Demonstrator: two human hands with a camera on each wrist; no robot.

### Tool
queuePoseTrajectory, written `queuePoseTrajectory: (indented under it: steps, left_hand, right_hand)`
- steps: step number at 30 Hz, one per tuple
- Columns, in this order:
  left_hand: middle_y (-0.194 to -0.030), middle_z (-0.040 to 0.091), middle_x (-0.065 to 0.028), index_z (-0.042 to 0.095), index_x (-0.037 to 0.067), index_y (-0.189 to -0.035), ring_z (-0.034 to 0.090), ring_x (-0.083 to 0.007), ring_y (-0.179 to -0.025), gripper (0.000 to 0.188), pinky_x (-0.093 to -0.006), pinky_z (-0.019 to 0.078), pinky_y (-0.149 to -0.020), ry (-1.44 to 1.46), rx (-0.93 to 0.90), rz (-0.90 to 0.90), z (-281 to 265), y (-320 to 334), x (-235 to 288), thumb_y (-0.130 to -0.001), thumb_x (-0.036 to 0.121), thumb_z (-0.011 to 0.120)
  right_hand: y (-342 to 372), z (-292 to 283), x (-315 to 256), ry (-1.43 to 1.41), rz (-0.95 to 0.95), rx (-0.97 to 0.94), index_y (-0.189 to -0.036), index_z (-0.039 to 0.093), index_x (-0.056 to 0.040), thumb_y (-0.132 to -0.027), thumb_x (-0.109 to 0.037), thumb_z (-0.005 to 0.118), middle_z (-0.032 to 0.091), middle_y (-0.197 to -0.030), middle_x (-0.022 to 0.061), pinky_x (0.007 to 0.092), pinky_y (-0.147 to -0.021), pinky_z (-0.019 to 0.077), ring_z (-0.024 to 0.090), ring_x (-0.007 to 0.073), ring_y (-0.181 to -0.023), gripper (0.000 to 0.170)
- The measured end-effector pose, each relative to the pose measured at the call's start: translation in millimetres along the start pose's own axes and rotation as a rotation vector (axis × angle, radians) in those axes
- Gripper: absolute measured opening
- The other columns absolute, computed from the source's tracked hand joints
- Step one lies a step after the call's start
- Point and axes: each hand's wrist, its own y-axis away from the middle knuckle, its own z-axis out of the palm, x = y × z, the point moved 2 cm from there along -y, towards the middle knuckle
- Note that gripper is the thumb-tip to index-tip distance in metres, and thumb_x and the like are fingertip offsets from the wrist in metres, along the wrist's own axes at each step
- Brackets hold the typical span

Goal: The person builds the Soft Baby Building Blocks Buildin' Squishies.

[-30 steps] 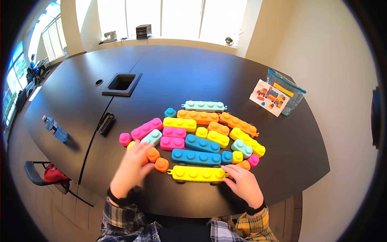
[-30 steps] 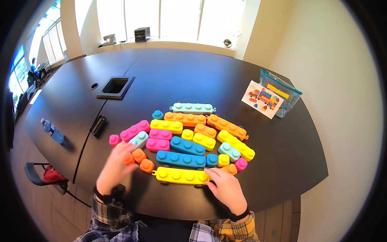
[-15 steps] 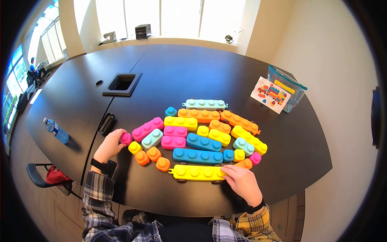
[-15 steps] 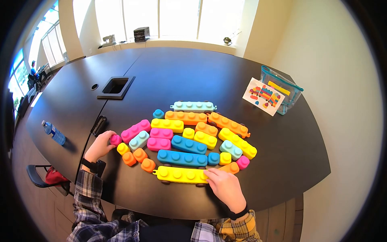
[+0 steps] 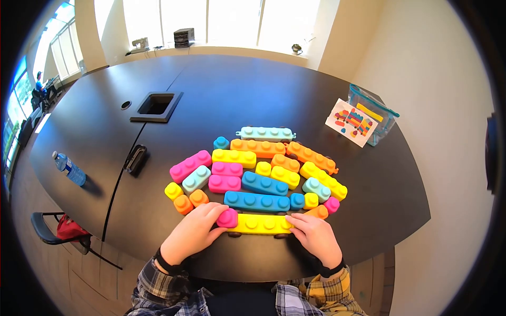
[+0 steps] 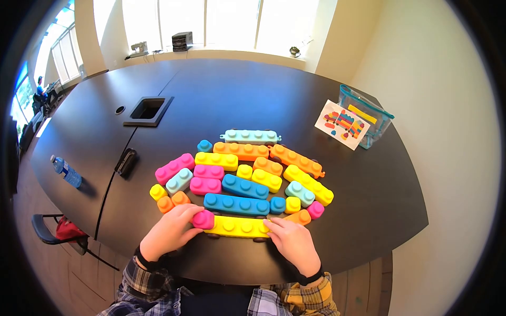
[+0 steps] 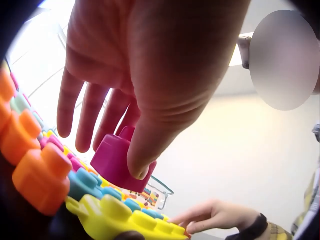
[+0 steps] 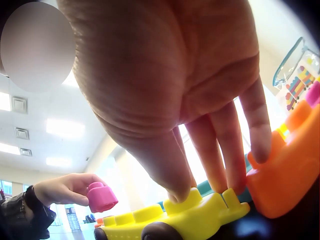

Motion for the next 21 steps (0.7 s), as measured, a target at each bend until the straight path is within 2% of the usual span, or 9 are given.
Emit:
queuePoseTrajectory:
  steps: [8,12,17,21]
  left_hand:
    - [-0.121,0.067,-0.0142,0.063,0.005,-0.128,0.063,-0.0355,-0.113,0.046,-0.0440,0.0503,-0.099,-0.089,-0.122,-0.002,15.6,-3.0,-2.4,-0.086,0.012,0.080]
    - [-0.121,0.068,-0.0120,0.064,0.007,-0.126,0.064,-0.0334,-0.112,0.043,-0.0440,0.0495,-0.098,-0.163,-0.113,0.027,20.4,-5.1,1.8,-0.086,0.014,0.080]
    - [-0.121,0.068,-0.0094,0.064,0.009,-0.127,0.063,-0.0308,-0.114,0.044,-0.0433,0.0481,-0.096,-0.200,-0.162,-0.025,22.2,-6.4,0.9,-0.087,0.017,0.080]
    - [-0.123,0.067,-0.0105,0.063,0.008,-0.130,0.062,-0.0322,-0.117,0.047,-0.0437,0.0475,-0.098,-0.212,-0.177,-0.059,19.5,-4.5,10.5,-0.086,0.016,0.080]
  right_hand:
    - [0.2,6.7,4.6,0.013,-0.016,0.018,-0.121,0.075,-0.0117,-0.093,-0.014,0.072,0.076,-0.114,0.0071,0.0396,-0.079,0.0591,0.073,0.0290,-0.094,0.028]
    - [-0.1,6.5,1.1,0.035,-0.025,0.015,-0.122,0.075,-0.0127,-0.093,-0.014,0.071,0.076,-0.112,0.0068,0.0397,-0.077,0.0578,0.073,0.0283,-0.091,0.030]
    - [-0.4,8.0,0.2,0.075,-0.015,-0.015,-0.126,0.074,-0.0153,-0.093,-0.013,0.071,0.076,-0.113,0.0062,0.0400,-0.077,0.0562,0.073,0.0274,-0.093,0.034]
    - [0.7,9.4,3.1,0.067,0.010,-0.025,-0.126,0.074,-0.0150,-0.093,-0.014,0.071,0.075,-0.112,0.0060,0.0399,-0.077,0.0563,0.073,0.0274,-0.093,0.033]
